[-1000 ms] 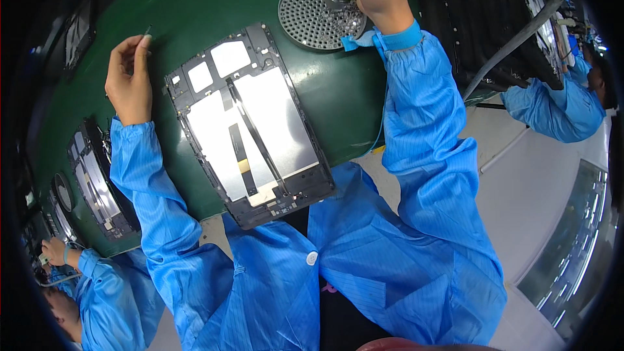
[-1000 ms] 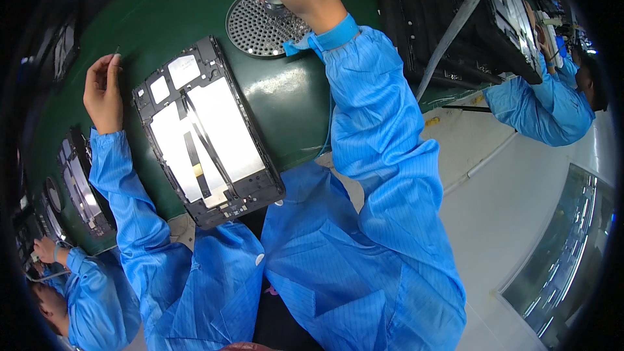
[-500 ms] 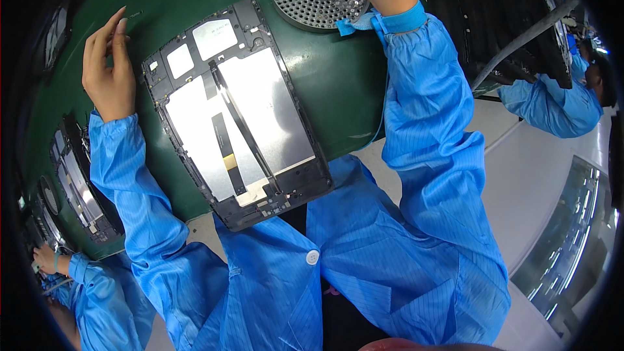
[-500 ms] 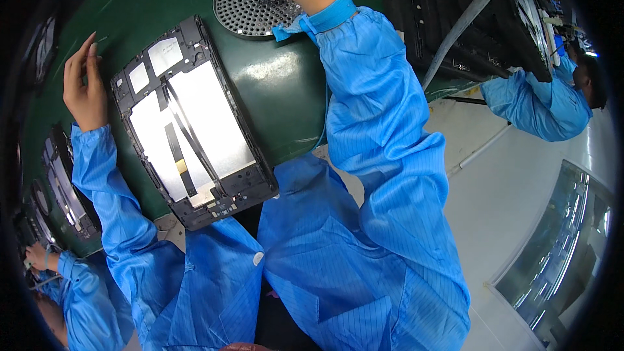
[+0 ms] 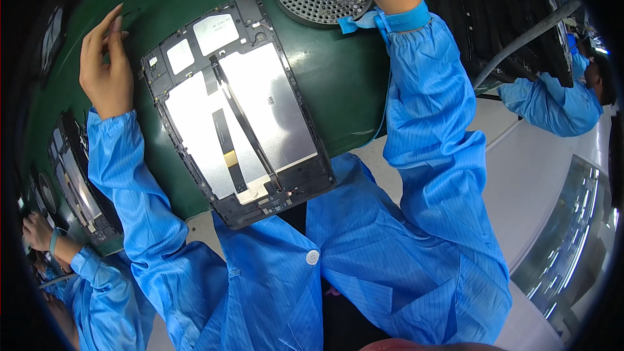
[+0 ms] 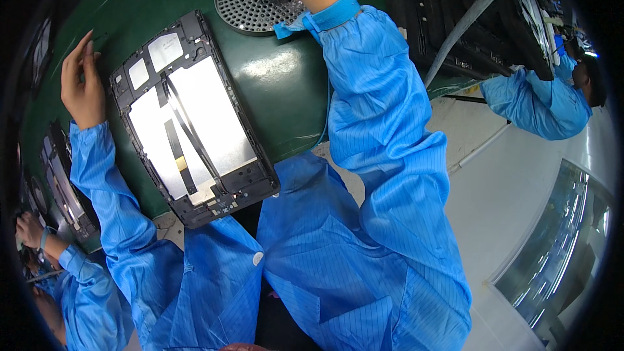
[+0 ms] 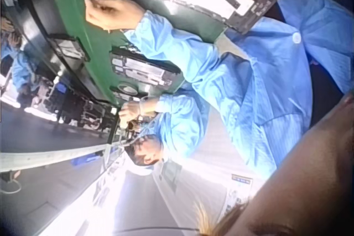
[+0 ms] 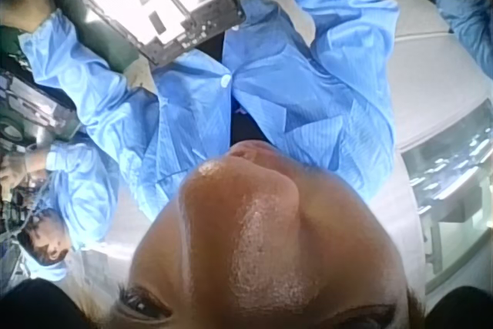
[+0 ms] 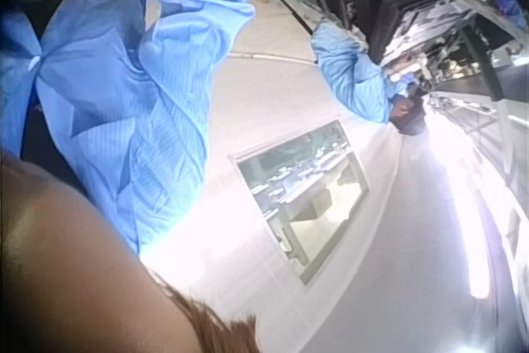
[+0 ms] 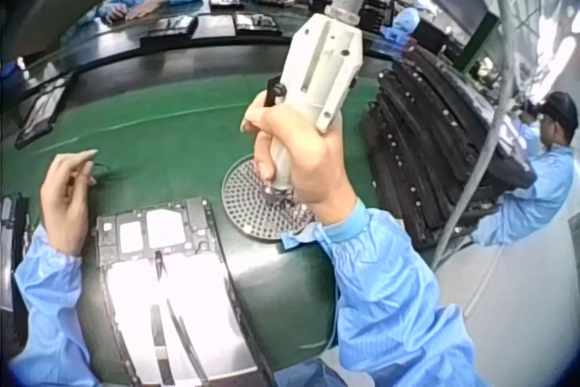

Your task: Assembling components and using an electric screwdriver to secure parts of a tablet or electronic device on an assembly line.

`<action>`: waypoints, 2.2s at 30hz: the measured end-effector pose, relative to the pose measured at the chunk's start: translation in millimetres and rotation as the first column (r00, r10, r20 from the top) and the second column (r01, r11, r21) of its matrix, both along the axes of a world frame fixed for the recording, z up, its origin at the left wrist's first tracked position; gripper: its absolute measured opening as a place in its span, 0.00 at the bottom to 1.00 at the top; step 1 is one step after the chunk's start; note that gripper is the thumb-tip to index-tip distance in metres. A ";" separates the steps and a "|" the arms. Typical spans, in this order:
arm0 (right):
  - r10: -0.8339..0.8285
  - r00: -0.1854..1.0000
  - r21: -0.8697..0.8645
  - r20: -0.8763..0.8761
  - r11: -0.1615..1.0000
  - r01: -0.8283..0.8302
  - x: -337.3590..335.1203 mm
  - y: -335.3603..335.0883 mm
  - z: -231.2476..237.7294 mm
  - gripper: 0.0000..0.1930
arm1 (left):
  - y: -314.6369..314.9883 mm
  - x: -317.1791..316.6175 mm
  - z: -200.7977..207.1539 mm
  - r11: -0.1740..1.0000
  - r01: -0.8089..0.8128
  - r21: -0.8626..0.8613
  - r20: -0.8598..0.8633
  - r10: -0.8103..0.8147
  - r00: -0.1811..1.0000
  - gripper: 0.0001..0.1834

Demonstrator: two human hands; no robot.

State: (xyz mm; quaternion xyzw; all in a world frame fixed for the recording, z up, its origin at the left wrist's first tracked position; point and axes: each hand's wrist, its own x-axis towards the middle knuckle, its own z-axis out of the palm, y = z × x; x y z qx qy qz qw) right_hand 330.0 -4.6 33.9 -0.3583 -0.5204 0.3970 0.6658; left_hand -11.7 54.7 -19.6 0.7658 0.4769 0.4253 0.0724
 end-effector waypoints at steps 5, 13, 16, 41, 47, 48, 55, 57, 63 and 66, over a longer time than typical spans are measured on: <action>-0.013 1.000 -0.005 -0.014 1.000 0.013 -2.4 1.2 0.5 0.07 | -1.6 -2.2 1.3 1.000 -0.011 -0.009 -0.003 0.011 1.000 0.13; -0.035 0.999 -0.010 -0.009 0.999 0.035 -2.9 1.8 -3.9 0.06 | 1.7 -5.7 -1.3 0.999 0.000 -0.032 0.012 0.001 1.000 0.12; -0.032 0.999 -0.005 -0.001 0.999 0.032 -5.2 -1.6 1.0 0.06 | 2.8 -8.1 -0.9 1.000 0.017 0.026 -0.018 -0.016 1.000 0.13; 0.142 0.989 0.019 -0.052 0.990 -0.141 -97.4 5.7 30.2 0.11 | -21.3 -37.4 16.9 0.728 0.439 -0.527 0.337 -0.295 0.894 0.10; 0.323 0.942 0.114 -0.089 0.943 -0.313 -165.5 21.4 35.6 0.08 | -19.3 -33.4 6.1 0.740 0.498 -0.452 0.395 -0.334 0.856 0.11; 0.354 0.931 0.170 -0.092 0.927 -0.336 -171.9 24.8 34.3 0.07 | -19.0 -31.8 2.6 0.747 0.534 -0.395 0.425 -0.367 0.828 0.11; 0.321 0.945 0.084 -0.057 0.945 -0.316 -193.4 39.6 26.2 0.06 | -28.0 -29.2 8.7 0.767 0.440 -0.467 0.343 -0.301 0.890 0.15; 0.313 0.949 0.087 -0.043 0.947 -0.308 -197.0 40.4 21.2 0.06 | -26.6 -31.4 9.4 0.758 0.446 -0.477 0.342 -0.307 0.888 0.14; 0.324 0.946 0.068 -0.027 0.944 -0.322 -198.1 44.2 12.8 0.06 | -16.7 -34.7 -2.7 0.693 0.525 -0.494 0.435 -0.326 0.839 0.16; 0.316 0.949 0.068 0.000 0.947 -0.315 -199.7 45.2 12.0 0.09 | -6.9 -39.4 -17.0 0.687 0.479 -0.547 0.398 -0.289 0.870 0.15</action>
